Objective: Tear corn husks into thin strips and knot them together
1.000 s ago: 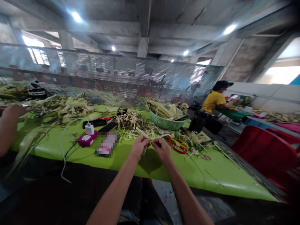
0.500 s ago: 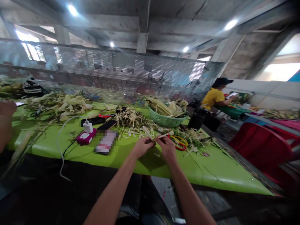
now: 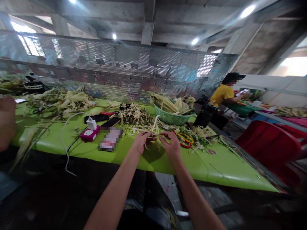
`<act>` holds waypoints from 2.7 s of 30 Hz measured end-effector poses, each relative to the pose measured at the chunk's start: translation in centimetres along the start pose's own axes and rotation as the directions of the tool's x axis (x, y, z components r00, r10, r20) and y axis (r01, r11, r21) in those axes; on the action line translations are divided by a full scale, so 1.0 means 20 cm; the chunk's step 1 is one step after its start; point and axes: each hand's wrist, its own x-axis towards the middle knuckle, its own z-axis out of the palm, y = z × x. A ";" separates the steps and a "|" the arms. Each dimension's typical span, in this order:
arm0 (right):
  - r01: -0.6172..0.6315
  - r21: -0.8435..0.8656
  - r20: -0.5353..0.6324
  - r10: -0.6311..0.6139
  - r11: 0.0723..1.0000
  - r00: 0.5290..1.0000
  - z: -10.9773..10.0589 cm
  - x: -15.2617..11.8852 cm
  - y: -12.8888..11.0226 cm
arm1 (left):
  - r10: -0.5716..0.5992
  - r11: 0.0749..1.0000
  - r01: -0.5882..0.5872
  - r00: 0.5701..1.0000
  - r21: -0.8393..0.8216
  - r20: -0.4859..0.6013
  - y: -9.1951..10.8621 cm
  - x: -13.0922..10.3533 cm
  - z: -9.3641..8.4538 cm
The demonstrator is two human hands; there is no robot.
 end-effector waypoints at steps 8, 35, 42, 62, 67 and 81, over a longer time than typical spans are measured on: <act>0.272 -0.254 0.097 -0.255 0.928 0.962 0.02 -0.01 -0.06 | 0.017 0.995 -0.015 1.000 -0.096 0.022 0.00 -0.01 0.00; 0.133 0.013 0.001 -0.133 0.991 0.991 0.03 -0.02 -0.10 | 0.158 0.976 -0.162 0.987 0.143 0.038 0.00 -0.01 0.01; -0.190 0.173 0.009 0.191 0.966 0.981 0.03 -0.01 -0.07 | 0.073 0.990 -0.085 0.991 0.111 0.108 0.02 -0.05 0.04; 0.208 -0.107 0.051 -0.204 0.972 0.978 0.01 -0.02 -0.06 | 0.100 0.980 -0.096 0.995 0.172 -0.011 -0.01 -0.02 0.01; 0.211 -0.173 0.037 -0.208 0.962 0.978 0.01 -0.02 -0.07 | 0.130 0.964 -0.131 0.991 0.233 0.021 -0.02 -0.01 0.01; 0.140 -0.173 0.048 -0.133 0.975 0.990 0.01 -0.01 -0.05 | 0.109 0.961 -0.142 0.983 0.239 0.147 -0.03 -0.02 0.04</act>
